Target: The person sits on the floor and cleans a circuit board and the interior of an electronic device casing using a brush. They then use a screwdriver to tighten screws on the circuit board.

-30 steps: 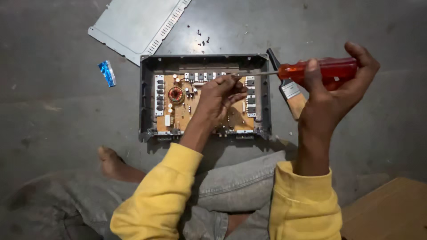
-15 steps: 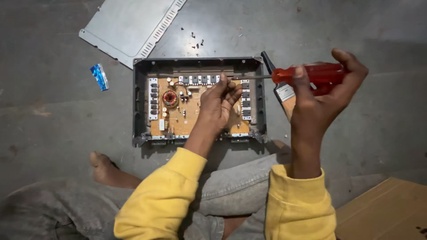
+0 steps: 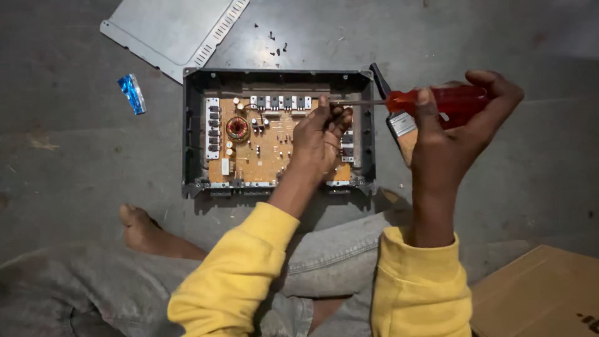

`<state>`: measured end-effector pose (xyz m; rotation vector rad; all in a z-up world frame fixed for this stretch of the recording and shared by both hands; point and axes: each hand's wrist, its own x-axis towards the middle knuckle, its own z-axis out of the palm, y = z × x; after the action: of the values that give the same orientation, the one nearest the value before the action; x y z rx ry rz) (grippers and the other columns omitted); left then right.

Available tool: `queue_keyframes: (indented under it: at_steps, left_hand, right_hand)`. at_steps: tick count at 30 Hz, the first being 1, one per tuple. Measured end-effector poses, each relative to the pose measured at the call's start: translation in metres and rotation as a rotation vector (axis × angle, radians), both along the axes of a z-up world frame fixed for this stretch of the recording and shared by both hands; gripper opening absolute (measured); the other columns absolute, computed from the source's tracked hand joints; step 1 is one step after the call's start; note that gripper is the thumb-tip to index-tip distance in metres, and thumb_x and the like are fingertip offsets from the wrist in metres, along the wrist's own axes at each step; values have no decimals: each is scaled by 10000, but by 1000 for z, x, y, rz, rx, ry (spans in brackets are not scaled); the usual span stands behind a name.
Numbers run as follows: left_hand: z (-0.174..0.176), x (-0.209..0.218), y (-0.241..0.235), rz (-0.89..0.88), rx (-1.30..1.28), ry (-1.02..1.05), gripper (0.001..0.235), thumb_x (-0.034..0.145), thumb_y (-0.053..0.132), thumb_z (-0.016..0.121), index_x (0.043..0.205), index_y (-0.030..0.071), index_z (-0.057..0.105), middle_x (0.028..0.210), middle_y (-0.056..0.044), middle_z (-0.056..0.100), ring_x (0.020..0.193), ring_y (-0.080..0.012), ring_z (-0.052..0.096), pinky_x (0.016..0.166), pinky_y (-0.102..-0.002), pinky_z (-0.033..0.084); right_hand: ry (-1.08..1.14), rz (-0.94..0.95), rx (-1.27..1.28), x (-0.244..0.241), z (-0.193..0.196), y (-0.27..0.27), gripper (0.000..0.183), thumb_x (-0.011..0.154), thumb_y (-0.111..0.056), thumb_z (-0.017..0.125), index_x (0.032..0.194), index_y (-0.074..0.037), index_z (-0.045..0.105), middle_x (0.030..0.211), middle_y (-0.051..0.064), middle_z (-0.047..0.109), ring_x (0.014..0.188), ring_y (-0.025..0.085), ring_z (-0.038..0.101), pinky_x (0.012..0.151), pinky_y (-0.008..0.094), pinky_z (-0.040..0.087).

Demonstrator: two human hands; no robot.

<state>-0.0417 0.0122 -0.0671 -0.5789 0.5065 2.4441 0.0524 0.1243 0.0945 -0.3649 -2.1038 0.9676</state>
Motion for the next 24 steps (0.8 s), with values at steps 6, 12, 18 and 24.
queue_keyframes:
  at_steps: [6, 12, 18, 24]
  left_hand:
    - [-2, 0, 4, 38, -32, -43, 381, 901, 302, 780, 949, -24, 590, 876, -136, 659, 779, -260, 698, 798, -356, 631]
    - [0, -1, 4, -31, -36, 19, 347, 928, 308, 746, 978, -2, 597, 902, -152, 695, 821, -266, 711, 804, -370, 603]
    - [-10, 9, 13, -26, 36, 29, 381, 971, 306, 715, 1051, -53, 614, 946, -169, 712, 871, -271, 717, 836, -392, 603]
    - [-25, 12, 26, -31, 219, -40, 266, 1002, 103, 661, 1181, -78, 584, 1112, -200, 684, 1037, -314, 700, 996, -391, 577]
  right_hand:
    - [-4, 14, -81, -2, 0, 1, 448, 1062, 65, 741, 1333, -83, 416, 1313, 67, 462, 1194, 186, 568, 1069, 341, 529]
    - [-8, -14, 56, -1, -3, 3, 478, 1054, 88, 747, 1349, -68, 404, 1327, 86, 440, 1223, 212, 534, 1097, 361, 496]
    - [-80, -10, -9, 2, 0, 12, 484, 1043, 65, 735, 1356, -78, 395, 1337, 81, 468, 1235, 210, 557, 1105, 354, 513]
    - [-40, 19, 10, 3, -5, 11, 483, 1067, 77, 740, 1358, -92, 392, 1342, 75, 464, 1196, 196, 603, 1085, 330, 538]
